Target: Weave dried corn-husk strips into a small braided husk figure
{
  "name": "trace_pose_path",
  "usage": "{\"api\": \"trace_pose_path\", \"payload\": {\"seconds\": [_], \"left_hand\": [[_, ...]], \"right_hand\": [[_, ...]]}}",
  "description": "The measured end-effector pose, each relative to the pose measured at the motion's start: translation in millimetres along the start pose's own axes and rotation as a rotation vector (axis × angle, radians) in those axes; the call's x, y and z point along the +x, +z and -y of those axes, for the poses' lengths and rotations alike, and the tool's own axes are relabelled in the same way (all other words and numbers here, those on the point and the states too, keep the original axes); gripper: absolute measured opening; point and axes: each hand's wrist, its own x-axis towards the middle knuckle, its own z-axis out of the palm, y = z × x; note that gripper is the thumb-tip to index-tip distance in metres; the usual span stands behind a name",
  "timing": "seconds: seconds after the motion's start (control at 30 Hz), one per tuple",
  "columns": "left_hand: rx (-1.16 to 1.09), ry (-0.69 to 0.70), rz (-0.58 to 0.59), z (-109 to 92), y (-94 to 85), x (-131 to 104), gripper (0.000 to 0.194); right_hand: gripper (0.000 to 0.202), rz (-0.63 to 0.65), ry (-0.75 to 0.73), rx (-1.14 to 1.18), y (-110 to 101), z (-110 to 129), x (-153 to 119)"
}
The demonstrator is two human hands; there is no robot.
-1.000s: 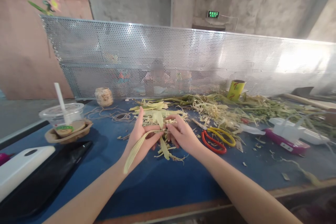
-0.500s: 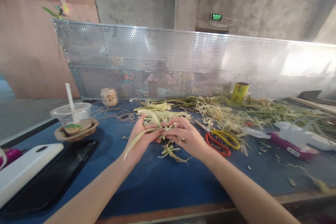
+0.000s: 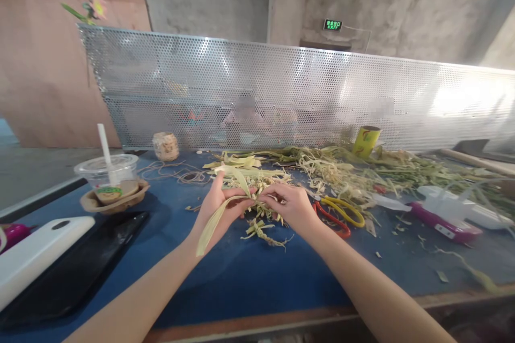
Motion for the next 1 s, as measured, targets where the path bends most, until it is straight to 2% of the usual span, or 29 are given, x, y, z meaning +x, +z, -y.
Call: {"api": "trace_pose_path", "payload": {"seconds": [0.1, 0.2, 0.3, 0.4, 0.57, 0.67, 0.8, 0.9, 1.0], "left_hand": [[-0.018, 0.004, -0.004, 2, 1.3, -1, 0.112], [-0.022, 0.031, 0.013, 4, 1.6, -1, 0.113], [-0.026, 0.07, 0.02, 8, 1.6, -1, 0.115], [-0.071, 0.035, 0.037, 7, 2.1, -1, 0.116], [-0.254, -0.048, -0.051, -1, 2.0, -1, 0.111], [-0.298, -0.071, -0.096, -4, 0.8, 1, 0.111], [-0.286, -0.088, -0.101, -3, -0.4, 2, 0.11], [-0.293, -0.1, -0.082, -1, -1.0, 1, 0.111], [-0.332, -0.128, -0.054, 0, -1.7, 0, 0.111]], "right_hand": [[0.009, 0.039, 0.182, 0.15, 4, -1, -1], [0.008, 0.051, 0.272, 0.301, 8, -3, -1], [0.009, 0.086, 0.297, 0.401, 10, -1, 0], [0.011, 0.115, 0.316, 0.456, 9, 3, 2], [0.038, 0.085, 0.32, 0.619, 9, 4, 5], [0.038, 0.061, 0.258, 0.637, 11, -1, 2], [0.027, 0.1, 0.103, 0.373, 9, -5, -5], [0.018, 0.141, -0.086, 0.171, 5, -5, -6], [0.02, 0.199, -0.242, 0.032, 2, -2, -6]]}}
